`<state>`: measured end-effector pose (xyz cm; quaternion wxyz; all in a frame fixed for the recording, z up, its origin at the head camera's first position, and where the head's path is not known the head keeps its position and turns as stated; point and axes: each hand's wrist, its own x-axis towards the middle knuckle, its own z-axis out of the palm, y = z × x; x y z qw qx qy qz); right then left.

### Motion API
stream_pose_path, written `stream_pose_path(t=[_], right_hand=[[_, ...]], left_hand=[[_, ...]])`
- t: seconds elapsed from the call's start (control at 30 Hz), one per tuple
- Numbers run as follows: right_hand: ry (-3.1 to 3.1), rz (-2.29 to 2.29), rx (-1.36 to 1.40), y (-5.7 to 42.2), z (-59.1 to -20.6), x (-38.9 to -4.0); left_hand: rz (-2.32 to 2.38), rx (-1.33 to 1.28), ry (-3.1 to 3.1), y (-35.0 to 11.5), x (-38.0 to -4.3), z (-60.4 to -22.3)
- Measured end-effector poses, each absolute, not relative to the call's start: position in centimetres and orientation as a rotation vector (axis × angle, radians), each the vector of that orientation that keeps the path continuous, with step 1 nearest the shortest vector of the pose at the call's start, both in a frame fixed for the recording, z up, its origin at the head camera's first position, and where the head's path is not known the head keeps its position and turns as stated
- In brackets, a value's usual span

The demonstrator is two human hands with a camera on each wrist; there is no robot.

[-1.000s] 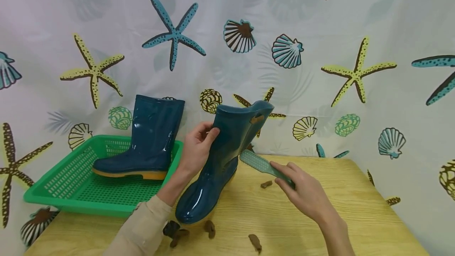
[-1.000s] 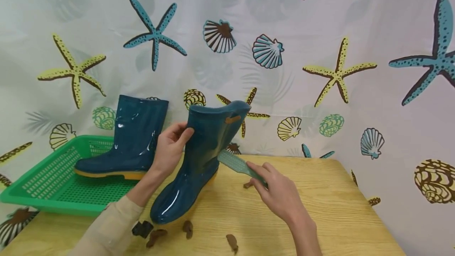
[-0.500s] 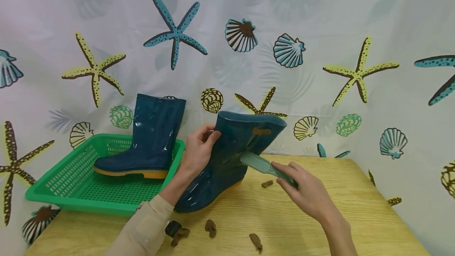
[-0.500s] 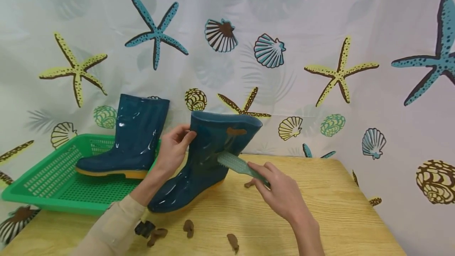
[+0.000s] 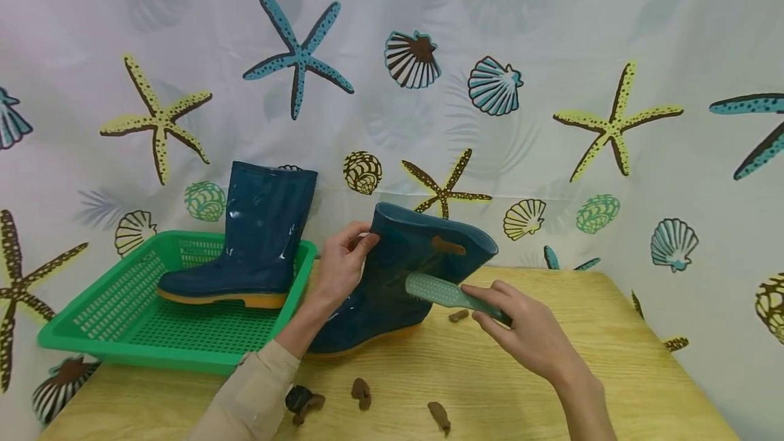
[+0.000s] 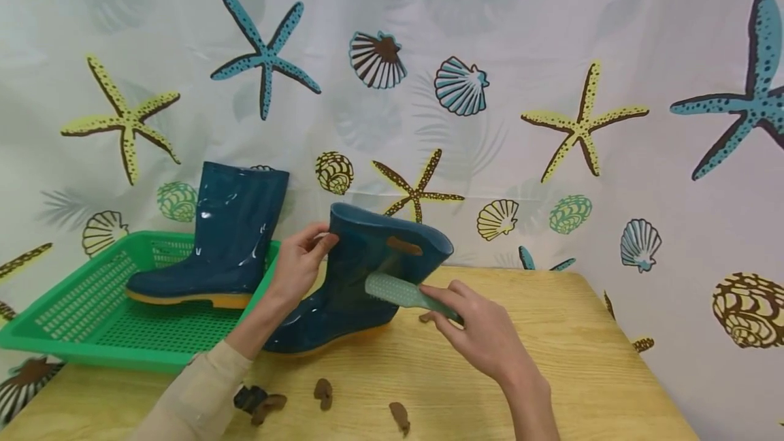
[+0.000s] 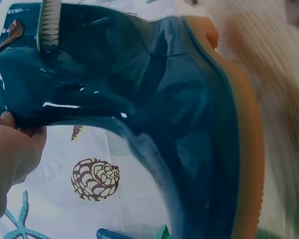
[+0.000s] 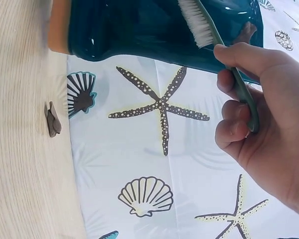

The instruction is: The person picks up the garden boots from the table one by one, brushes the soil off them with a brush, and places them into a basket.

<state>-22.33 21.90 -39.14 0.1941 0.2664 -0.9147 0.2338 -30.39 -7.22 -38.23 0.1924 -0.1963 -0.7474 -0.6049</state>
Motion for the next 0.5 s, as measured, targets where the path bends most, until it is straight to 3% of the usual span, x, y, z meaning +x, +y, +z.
stream_pose_path(t=[0.5], right_hand=[[-2.514,0.616,0.823,21.3,-39.7,-22.6]], left_hand=[[-1.628,-0.447,-2.222,-8.5,-28.6,-39.5]])
